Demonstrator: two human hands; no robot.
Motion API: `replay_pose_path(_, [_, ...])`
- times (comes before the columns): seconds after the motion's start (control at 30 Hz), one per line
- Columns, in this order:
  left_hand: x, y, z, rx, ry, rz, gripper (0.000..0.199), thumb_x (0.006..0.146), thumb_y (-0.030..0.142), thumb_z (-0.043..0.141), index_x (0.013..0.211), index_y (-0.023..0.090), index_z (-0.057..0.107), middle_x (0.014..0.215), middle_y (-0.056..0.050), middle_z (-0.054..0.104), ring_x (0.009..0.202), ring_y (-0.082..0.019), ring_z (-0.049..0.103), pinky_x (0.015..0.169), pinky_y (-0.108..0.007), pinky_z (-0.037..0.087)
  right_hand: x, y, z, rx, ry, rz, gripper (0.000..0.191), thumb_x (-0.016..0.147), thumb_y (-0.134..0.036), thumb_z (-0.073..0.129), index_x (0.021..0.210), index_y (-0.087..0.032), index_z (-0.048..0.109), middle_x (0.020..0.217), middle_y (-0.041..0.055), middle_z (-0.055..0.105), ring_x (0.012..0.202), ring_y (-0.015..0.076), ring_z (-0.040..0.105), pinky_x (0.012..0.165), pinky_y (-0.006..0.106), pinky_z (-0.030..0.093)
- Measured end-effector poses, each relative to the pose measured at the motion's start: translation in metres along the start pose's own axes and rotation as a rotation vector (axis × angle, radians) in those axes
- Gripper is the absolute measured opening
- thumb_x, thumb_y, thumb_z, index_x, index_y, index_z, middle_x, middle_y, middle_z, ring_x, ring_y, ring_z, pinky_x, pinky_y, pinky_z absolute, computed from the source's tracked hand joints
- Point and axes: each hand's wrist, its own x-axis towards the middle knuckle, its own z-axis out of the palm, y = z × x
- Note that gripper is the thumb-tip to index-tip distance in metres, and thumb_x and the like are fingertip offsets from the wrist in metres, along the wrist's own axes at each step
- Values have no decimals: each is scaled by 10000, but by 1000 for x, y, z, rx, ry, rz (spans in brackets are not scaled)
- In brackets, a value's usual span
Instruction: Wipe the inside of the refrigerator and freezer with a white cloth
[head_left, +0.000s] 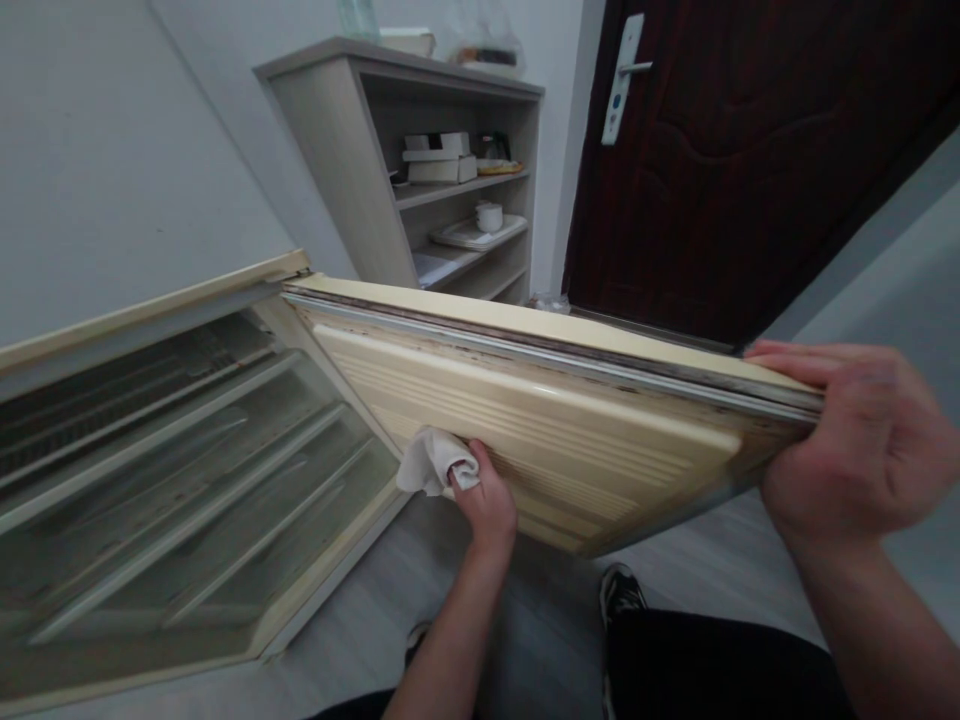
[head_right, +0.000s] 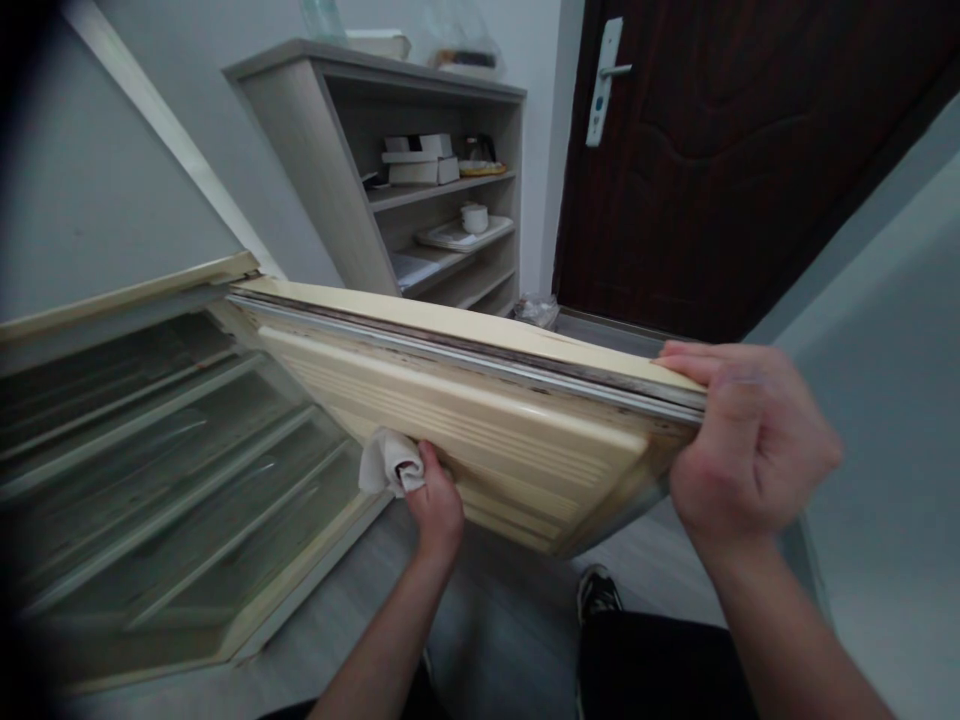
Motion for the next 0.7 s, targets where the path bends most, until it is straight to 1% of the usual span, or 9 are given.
replay_pose_path(0.07, [-17, 1, 4, 5, -23, -2, 606, 912, 670, 478, 1136, 127, 625, 1334, -263, 627, 1385, -357, 505, 1214, -475, 346, 1, 2, 1, 31, 17, -24, 438, 1003, -345, 469, 728, -177, 766, 768, 74, 739, 724, 214, 698, 715, 383, 520])
replay_pose_path(0.13, [-34, 1, 9, 9, -52, -9, 634, 904, 698, 478, 1130, 125, 630, 1358, -276, 613, 1399, -364, 495, 1222, -478, 339, 2, 4, 3, 37, 6, -24, 421, 997, -316, 473, 729, -172, 765, 770, 70, 738, 738, 210, 698, 731, 382, 525])
replay_pose_path(0.23, [-57, 3, 18, 15, -90, -27, 709, 900, 728, 458, 1150, 86, 626, 1361, -326, 595, 1373, -393, 516, 1216, -519, 345, 3, 4, 4, 57, -10, -11, 428, 1006, -304, 469, 738, -151, 766, 784, 78, 739, 755, 201, 700, 747, 377, 524])
replay_pose_path(0.33, [-80, 6, 28, 23, -130, -26, 697, 918, 720, 437, 1131, 89, 643, 1334, -335, 603, 1412, -406, 472, 1222, -556, 324, 3, 2, 4, 81, -5, -7, 409, 1001, -272, 478, 742, -138, 764, 793, 81, 740, 770, 198, 704, 751, 374, 520])
replay_pose_path(0.4, [-99, 8, 34, 36, -157, -21, 672, 928, 706, 421, 1079, 102, 672, 1266, -328, 635, 1412, -423, 464, 1216, -595, 312, 4, 2, 3, 74, -23, -8, 416, 1013, -265, 461, 749, -151, 761, 798, 69, 738, 779, 196, 706, 750, 370, 521])
replay_pose_path(0.5, [-136, 7, 45, 33, -214, -40, 623, 935, 670, 428, 961, 120, 721, 1047, -297, 689, 1341, -468, 511, 1175, -680, 305, 6, 2, 3, 64, -74, -13, 446, 1048, -273, 424, 765, -180, 757, 812, 46, 736, 807, 186, 707, 764, 365, 519])
replay_pose_path(0.57, [-165, 4, 53, -85, -257, -149, 557, 902, 644, 527, 939, 135, 750, 940, -264, 696, 1295, -490, 535, 1172, -722, 260, 7, 4, 3, 72, -79, -13, 446, 1059, -275, 424, 772, -187, 753, 818, 35, 735, 817, 181, 707, 773, 361, 516])
replay_pose_path(0.63, [-192, 1, 62, -264, -283, -318, 460, 825, 605, 676, 913, 163, 770, 907, -234, 706, 1248, -492, 567, 1199, -721, 198, 7, 7, 5, 89, -81, -20, 444, 1061, -274, 424, 772, -185, 749, 818, 30, 734, 813, 175, 704, 775, 358, 515])
replay_pose_path(0.7, [-217, 0, 68, -397, -282, -445, 370, 748, 542, 783, 854, 188, 764, 917, -215, 714, 1232, -478, 589, 1216, -684, 221, 8, 11, 7, 95, -88, -27, 443, 1061, -264, 422, 771, -177, 746, 820, 30, 734, 813, 169, 699, 778, 352, 511])
